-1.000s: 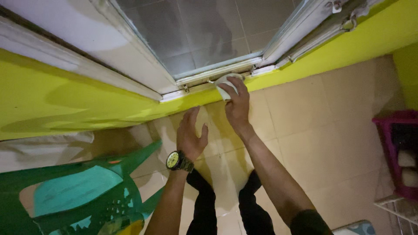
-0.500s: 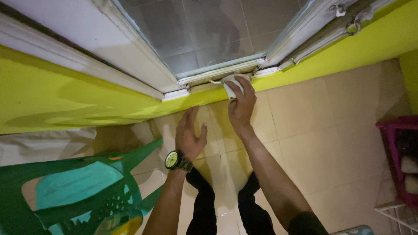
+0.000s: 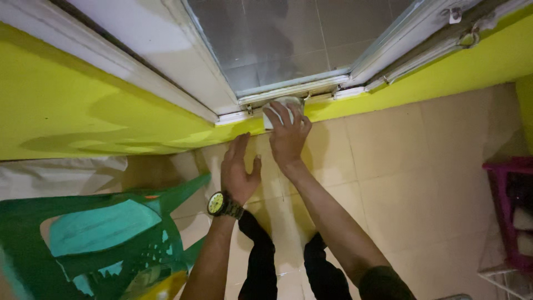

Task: The person wipes the bottom and sides of a white door frame using a white cloth, then sprays liquid from a bottle onto the glass and wipes it down.

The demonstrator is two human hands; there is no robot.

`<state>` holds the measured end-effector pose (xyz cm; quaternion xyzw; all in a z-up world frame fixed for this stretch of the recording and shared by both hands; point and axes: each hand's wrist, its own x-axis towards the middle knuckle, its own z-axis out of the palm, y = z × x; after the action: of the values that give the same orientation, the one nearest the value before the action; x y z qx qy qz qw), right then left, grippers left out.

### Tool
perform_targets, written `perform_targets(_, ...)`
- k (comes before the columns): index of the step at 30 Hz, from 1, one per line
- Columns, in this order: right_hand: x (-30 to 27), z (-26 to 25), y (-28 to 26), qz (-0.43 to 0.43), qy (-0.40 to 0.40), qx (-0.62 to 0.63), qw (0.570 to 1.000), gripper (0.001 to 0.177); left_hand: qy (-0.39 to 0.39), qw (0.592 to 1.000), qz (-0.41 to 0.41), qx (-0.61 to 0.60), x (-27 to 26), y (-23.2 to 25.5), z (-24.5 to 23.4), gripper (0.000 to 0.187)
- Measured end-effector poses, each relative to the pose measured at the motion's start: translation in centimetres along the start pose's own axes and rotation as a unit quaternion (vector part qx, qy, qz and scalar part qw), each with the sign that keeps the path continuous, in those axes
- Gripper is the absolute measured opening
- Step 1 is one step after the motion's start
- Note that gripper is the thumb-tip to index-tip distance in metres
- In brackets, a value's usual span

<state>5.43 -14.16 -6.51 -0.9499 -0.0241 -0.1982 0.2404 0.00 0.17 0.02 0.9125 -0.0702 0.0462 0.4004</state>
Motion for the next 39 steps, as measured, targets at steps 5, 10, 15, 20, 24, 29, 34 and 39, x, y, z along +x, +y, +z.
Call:
perform_targets(5, 0.2, -1.8, 2.9, 0.030, -0.007, -0.016, 0.999, 0.064, 0.000, 1.000, 0.002, -0.004, -0.3, -0.4, 0.1, 0.057)
perform_targets(10, -0.5, -2.4, 5.4, 0.066, 0.090, 0.094, 0.989, 0.066, -0.012, 1.000, 0.011, -0.017, -0.7, -0.1, 0.9, 0.060)
perform_targets(15, -2.1, 0.0, 7.2, 0.226, 0.150, 0.374, 0.887, 0.058, -0.014, 0.999, 0.039, -0.020, -0.5, 0.0, 1.7, 0.061)
perform_targets(20, -1.3, 3.2, 9.4, 0.451, 0.110, 0.625, 0.628, 0.047, -0.022, 0.999, 0.024, -0.030, -0.4, 0.4, 2.0, 0.059)
perform_targets(24, -1.1, 4.9, 9.6, 0.442, 0.095, 0.737, 0.503, 0.046, -0.016, 0.999, 0.019, -0.024, -0.4, 0.6, 1.8, 0.058)
perform_targets(29, -2.0, 6.3, 9.5, 0.468, 0.095, 0.747, 0.463, 0.047, -0.024, 0.999, -0.001, -0.026, -0.2, 0.4, 1.6, 0.059)
perform_targets(34, -1.7, 6.3, 11.5, 0.443, 0.097, 0.759, 0.466, 0.045, -0.020, 0.999, -0.013, -0.048, -0.3, 0.3, 1.8, 0.059)
perform_targets(39, -1.7, 5.8, 9.1, 0.500, 0.094, 0.718, 0.475, 0.046, -0.035, 0.997, -0.022, -0.068, -0.2, 0.4, 1.6, 0.058)
